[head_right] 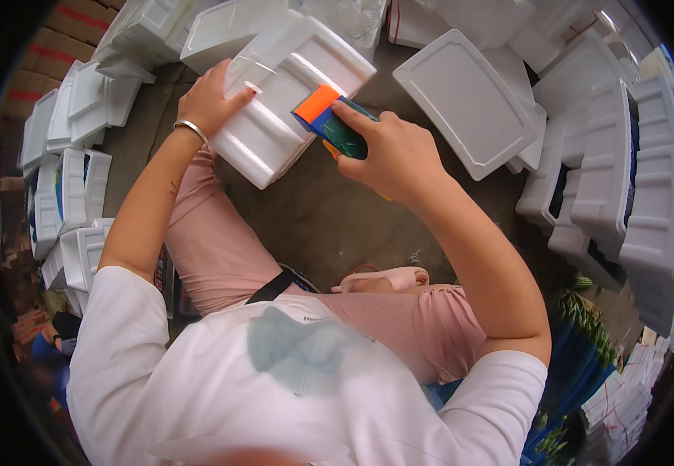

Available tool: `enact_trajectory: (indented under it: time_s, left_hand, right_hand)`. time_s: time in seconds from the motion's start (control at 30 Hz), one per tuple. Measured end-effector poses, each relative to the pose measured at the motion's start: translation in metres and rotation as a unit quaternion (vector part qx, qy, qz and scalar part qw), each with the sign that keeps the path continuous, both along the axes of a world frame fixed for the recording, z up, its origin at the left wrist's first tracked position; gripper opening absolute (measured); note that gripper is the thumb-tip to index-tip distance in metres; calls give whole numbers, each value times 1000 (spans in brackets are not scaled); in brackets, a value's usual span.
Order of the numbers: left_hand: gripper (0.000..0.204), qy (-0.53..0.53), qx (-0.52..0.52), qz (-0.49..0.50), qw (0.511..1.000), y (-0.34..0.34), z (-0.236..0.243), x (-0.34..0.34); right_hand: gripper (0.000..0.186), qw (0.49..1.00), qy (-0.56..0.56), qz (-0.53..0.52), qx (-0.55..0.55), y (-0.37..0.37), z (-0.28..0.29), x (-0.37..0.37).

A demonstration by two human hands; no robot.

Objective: Packing blue-wrapped produce into foam boxes and preparing them with tape and plastic.

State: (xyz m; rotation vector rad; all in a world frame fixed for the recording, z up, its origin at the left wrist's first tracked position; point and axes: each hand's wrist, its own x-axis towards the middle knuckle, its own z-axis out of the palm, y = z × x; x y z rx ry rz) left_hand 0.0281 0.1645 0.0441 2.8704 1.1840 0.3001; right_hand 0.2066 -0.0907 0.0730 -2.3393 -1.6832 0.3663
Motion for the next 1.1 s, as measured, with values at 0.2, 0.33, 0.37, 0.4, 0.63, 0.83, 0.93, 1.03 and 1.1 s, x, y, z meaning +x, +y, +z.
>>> enact_trajectory:
  time_s: [0.2, 0.33, 0.37, 0.4, 0.63, 0.83, 0.93, 1.03, 1.1]
  left_hand:
    - [70, -17, -70, -1, 997, 50, -5, -6]
    - [69, -50, -101, -1, 994, 65, -9, -10]
    - [69, -53, -100, 0, 994, 73, -8, -8]
    - [72, -40, -198, -43, 978, 83, -5, -8]
    - [103, -56, -269, 72, 959, 109, 17, 118]
    - [77, 33, -255, 66, 964, 117, -10, 154]
    - [73, 10, -204, 88, 975, 111, -17, 162]
    - [69, 12, -159, 92, 983, 125, -31, 158]
    - [66, -21, -180, 15, 983, 155, -38, 144]
  right_hand:
    - [64, 992, -11, -8, 124, 43, -33, -21]
    - [67, 989, -2, -11, 150, 57, -43, -22]
    - [69, 986, 5, -8, 166, 56, -48, -21]
    - [69, 986, 4, -6, 167, 55, -53, -23]
    - [75, 970, 0, -31, 241, 57, -66, -30]
    - [76, 968, 1, -26, 251, 66, -66, -30]
    - [75, 970, 12, -36, 239, 73, -60, -39]
    - [70, 966, 29, -34, 253, 86, -58, -42]
    - [67, 971, 26, -34, 237, 100, -51, -44]
